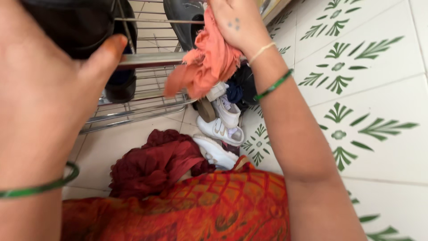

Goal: The person wipes a pair of black shoes with an orange cloth and folds a blue cloth before placing the shoes back onto a metal rack.

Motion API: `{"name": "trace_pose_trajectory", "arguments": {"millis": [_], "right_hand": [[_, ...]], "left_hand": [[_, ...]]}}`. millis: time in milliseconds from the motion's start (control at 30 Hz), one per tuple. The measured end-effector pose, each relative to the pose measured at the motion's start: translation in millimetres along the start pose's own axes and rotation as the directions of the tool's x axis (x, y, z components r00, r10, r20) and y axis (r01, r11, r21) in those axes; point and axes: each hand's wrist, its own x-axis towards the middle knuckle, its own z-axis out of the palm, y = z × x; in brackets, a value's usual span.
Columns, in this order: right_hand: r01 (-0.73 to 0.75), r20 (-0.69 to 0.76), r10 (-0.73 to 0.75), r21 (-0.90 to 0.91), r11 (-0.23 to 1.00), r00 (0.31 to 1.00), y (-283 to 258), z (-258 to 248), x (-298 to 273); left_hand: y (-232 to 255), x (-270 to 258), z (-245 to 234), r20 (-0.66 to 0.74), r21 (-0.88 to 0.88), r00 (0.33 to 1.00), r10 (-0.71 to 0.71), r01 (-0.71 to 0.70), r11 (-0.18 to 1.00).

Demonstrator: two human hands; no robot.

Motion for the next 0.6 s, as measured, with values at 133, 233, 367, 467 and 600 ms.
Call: {"name": "trace_pose_trajectory", "arguments": {"millis": [133, 233, 367, 467, 600], "right_hand": [[0.212, -0.109, -0.204, 0.077, 0.974, 0.973, 19, -23, -18], [0.154, -0.35, -0.093, 0.15, 0.977, 0.932, 63, -41, -52], [-0.019, -0.429, 0.131, 0.255, 0.967, 0.894, 156, -25, -78], [-0.436, 0.216, 0.581, -0.474, 0.765, 0.785, 209, 9, -118], [-0.239, 0.438, 0.523, -0.554, 0.797, 0.731, 247, 75, -163]], "left_hand": [[34, -5, 3, 0.058, 0.069, 0.995, -0.082, 0.078, 0.995], [89, -12, 10, 0.135, -0.354, 0.991, -0.009, 0.056, 0.933], [109, -5, 59, 0.083, -0.658, 0.918, 0.387, -0.241, 0.713], [120, -18, 102, 0.191, -0.742, 0.849, 0.493, -0.203, 0.639], [116, -32, 126, 0.342, -0.753, 0.806, 0.483, -0.073, 0.654]]}}
